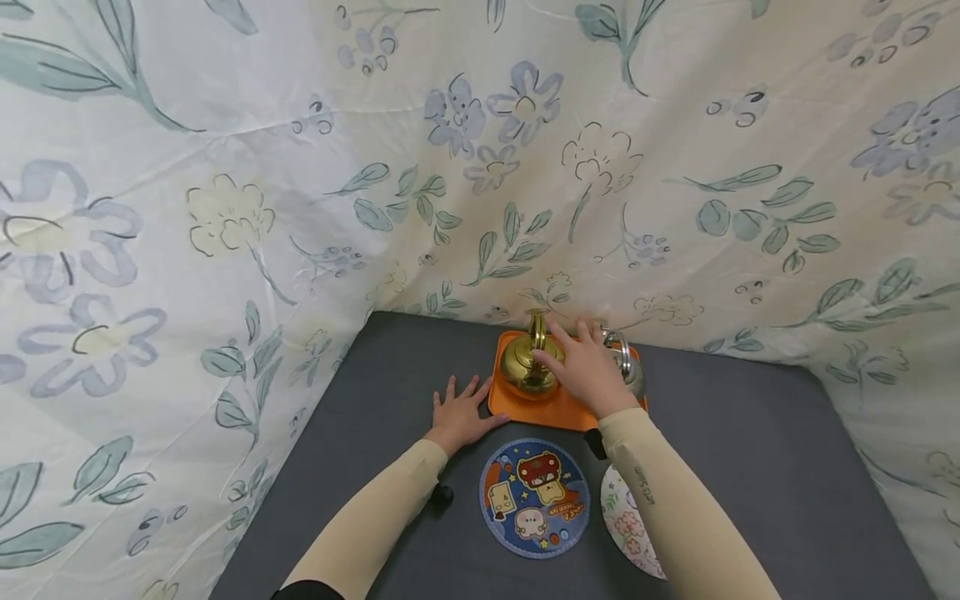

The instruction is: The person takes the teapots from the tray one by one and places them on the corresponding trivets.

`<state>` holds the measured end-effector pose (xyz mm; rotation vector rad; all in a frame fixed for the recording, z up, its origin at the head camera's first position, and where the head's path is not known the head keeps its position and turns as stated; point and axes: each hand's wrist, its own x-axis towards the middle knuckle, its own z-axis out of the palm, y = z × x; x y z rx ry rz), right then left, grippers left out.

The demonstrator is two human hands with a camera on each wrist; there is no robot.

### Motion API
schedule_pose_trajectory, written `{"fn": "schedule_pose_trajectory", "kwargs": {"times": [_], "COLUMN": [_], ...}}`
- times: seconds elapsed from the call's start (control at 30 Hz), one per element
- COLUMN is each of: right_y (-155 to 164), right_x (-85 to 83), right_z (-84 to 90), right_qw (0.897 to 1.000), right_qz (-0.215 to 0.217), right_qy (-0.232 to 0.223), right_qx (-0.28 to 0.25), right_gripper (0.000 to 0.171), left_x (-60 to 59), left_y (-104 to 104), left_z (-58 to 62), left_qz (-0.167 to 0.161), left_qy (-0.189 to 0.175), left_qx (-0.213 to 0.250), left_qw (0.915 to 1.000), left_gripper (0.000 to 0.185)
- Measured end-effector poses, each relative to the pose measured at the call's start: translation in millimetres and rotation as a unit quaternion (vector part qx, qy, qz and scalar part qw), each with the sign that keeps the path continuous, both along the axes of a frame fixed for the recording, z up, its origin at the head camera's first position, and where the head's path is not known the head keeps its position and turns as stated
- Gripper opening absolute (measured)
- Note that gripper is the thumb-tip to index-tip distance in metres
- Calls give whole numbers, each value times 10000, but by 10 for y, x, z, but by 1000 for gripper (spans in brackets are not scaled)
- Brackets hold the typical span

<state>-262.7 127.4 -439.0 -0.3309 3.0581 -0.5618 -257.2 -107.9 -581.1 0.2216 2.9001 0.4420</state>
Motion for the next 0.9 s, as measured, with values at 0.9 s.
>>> {"fn": "schedule_pose_trajectory", "kwargs": {"times": [0.9], "right_y": [-363], "right_x": [-339], "right_z": [-52], "right_qw": [9969], "right_qz": [-377], "right_qy": [420], "right_qx": [-544], "right_gripper": [43], "left_x": [-44], "left_y": [13], "left_z": [26], "left_qz": [25], "left_qy": [-104], "left_qx": [-191], "left_qw": [9998], "left_gripper": [89]}}
